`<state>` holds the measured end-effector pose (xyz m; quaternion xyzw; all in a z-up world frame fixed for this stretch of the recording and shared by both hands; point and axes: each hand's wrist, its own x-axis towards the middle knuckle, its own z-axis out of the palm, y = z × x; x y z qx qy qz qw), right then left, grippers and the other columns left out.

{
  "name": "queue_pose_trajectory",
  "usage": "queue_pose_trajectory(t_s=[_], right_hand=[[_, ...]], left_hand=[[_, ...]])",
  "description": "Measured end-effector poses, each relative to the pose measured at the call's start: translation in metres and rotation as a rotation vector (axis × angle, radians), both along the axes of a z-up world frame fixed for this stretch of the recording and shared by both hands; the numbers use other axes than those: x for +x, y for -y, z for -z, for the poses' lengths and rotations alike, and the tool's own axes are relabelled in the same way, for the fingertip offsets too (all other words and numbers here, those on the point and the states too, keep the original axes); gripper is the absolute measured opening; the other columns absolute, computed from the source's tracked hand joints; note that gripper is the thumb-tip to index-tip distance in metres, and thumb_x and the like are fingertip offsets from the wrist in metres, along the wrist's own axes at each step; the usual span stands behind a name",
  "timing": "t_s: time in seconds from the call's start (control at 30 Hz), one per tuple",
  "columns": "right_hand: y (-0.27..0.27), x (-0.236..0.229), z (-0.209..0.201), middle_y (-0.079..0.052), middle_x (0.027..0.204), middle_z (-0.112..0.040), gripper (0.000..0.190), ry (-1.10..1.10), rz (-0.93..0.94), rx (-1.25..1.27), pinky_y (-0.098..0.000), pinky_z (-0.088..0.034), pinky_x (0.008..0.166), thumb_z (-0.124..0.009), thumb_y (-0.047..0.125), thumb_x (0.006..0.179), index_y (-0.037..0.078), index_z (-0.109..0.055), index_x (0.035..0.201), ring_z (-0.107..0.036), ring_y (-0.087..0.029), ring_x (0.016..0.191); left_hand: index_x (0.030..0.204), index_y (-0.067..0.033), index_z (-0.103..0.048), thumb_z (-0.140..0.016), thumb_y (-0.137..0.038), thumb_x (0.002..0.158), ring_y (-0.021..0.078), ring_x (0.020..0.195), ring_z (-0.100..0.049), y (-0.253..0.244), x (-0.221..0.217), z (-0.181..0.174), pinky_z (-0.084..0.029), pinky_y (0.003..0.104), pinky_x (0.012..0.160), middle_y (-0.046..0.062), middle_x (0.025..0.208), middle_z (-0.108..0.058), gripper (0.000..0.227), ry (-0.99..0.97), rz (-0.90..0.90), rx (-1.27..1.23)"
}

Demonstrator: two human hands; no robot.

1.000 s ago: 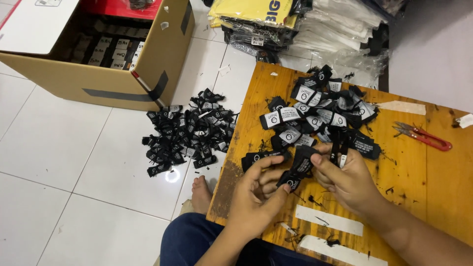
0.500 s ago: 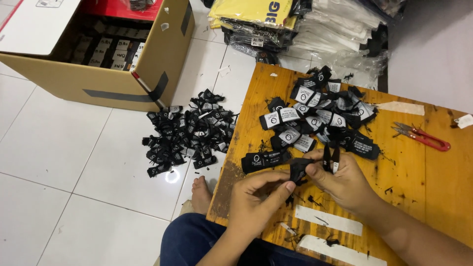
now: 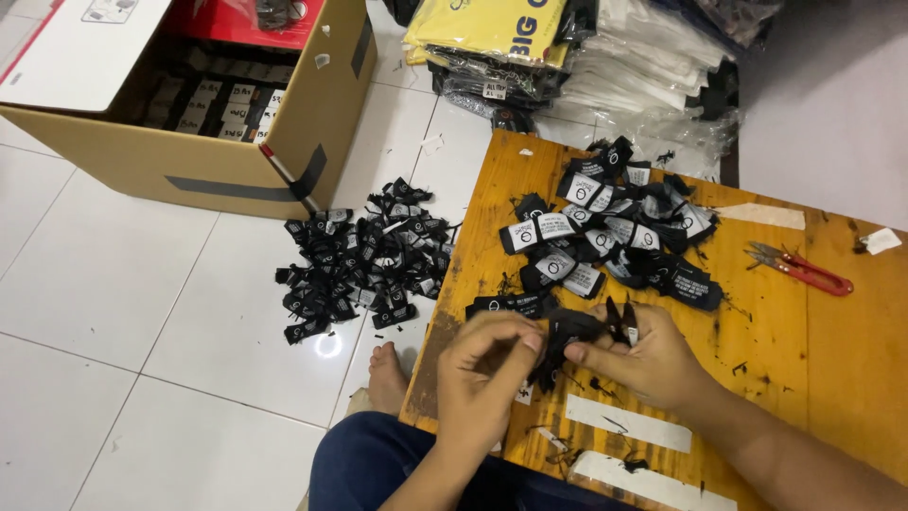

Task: The person sits on the floor and uses scissors to cut black clothing tags from a pile on a wooden table. They handle the tags one by one, cut them, and place the cut pieces into a pile on the floor.

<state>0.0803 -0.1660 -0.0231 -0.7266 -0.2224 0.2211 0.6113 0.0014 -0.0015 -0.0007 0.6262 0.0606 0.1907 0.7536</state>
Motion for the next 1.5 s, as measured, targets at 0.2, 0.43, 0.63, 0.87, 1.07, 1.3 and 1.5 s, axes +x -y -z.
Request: queue_pose_trajectory(t_s=[0.2,0.43,0.63,0.87,1.07,1.3,1.5], right_hand=[[0.005,0.004,0.002,0.003,0.052,-0.046,0.018,0.02,0.024,-0.15,-0.0188,-0.032,0.038,-0.068,0.022,0.071,0.011,-0.057,0.062,-0.041,-0.008,0.042],[-0.003,0.0,-0.021,-0.004,0.058,-0.057,0.02,-0.074,0.094,-0.13,-0.0235,-0.038,0.038,-0.065,0.022,0.072,0.004,-0.061,0.079,-0.047,-0.013,0.041],[0.017,-0.014,-0.005,-0.001,0.045,-0.044,0.028,-0.294,0.378,0.299,-0.0172,-0.024,0.026,-0.068,0.002,0.068,0.008,-0.045,0.083,-0.034,-0.006,0.029],[0.137,-0.078,-0.029,-0.008,0.068,-0.053,0.032,-0.039,0.483,0.39,-0.0243,-0.045,0.045,-0.074,0.01,0.056,0.004,-0.047,0.073,-0.053,-0.015,0.052],[0.196,-0.161,0.032,-0.003,0.065,-0.052,0.025,-0.082,0.997,0.288,-0.0194,-0.037,0.043,-0.063,0.009,0.064,0.012,-0.051,0.086,-0.048,-0.009,0.048],[0.115,-0.19,-0.026,0.005,0.047,-0.03,0.043,0.514,0.714,-0.31,-0.0232,-0.027,0.061,-0.065,0.023,0.068,0.014,-0.028,0.048,-0.029,-0.009,0.046],[0.081,-0.18,-0.024,-0.008,0.07,-0.056,0.03,0.765,0.345,-0.061,-0.0185,-0.059,0.061,-0.064,-0.007,0.068,0.003,-0.061,0.096,-0.056,-0.01,0.057]], left_hand=[[0.069,-0.0081,-0.045,-0.034,-0.019,0.091,0.016,0.072,-0.051,-0.001,0.0,0.008,-0.046,0.029,0.072,0.005,0.073,-0.05,0.027,0.019,-0.028,-0.125],[0.063,-0.0051,-0.059,-0.016,-0.043,0.089,0.022,0.087,-0.055,0.001,-0.004,-0.008,-0.04,0.035,0.082,0.01,0.083,-0.058,0.062,0.01,-0.028,-0.131],[0.072,-0.0004,-0.051,-0.028,-0.032,0.094,0.0166,0.055,-0.055,0.007,-0.014,-0.001,-0.048,0.023,0.053,0.009,0.066,-0.05,0.045,0.012,-0.12,-0.256],[0.083,-0.0019,-0.057,-0.048,-0.016,0.079,0.0266,0.082,-0.055,-0.035,-0.111,-0.003,-0.038,0.037,0.077,0.013,0.09,-0.057,0.017,0.165,-0.44,0.82],[0.13,-0.0114,-0.036,-0.047,-0.045,0.073,0.0385,0.12,-0.034,-0.06,-0.19,0.105,-0.029,0.051,0.095,0.024,0.131,-0.034,0.067,-0.52,-0.348,1.409],[0.117,-0.0146,-0.049,-0.071,-0.032,0.055,0.0389,0.121,-0.029,-0.01,-0.21,0.076,-0.02,0.056,0.095,0.018,0.134,-0.028,0.067,-0.068,0.205,1.36],[0.122,-0.0118,-0.048,-0.059,-0.017,0.082,0.0181,0.034,-0.039,0.071,-0.18,0.044,-0.033,0.032,0.031,0.002,0.059,-0.043,0.042,0.225,0.153,1.166]])
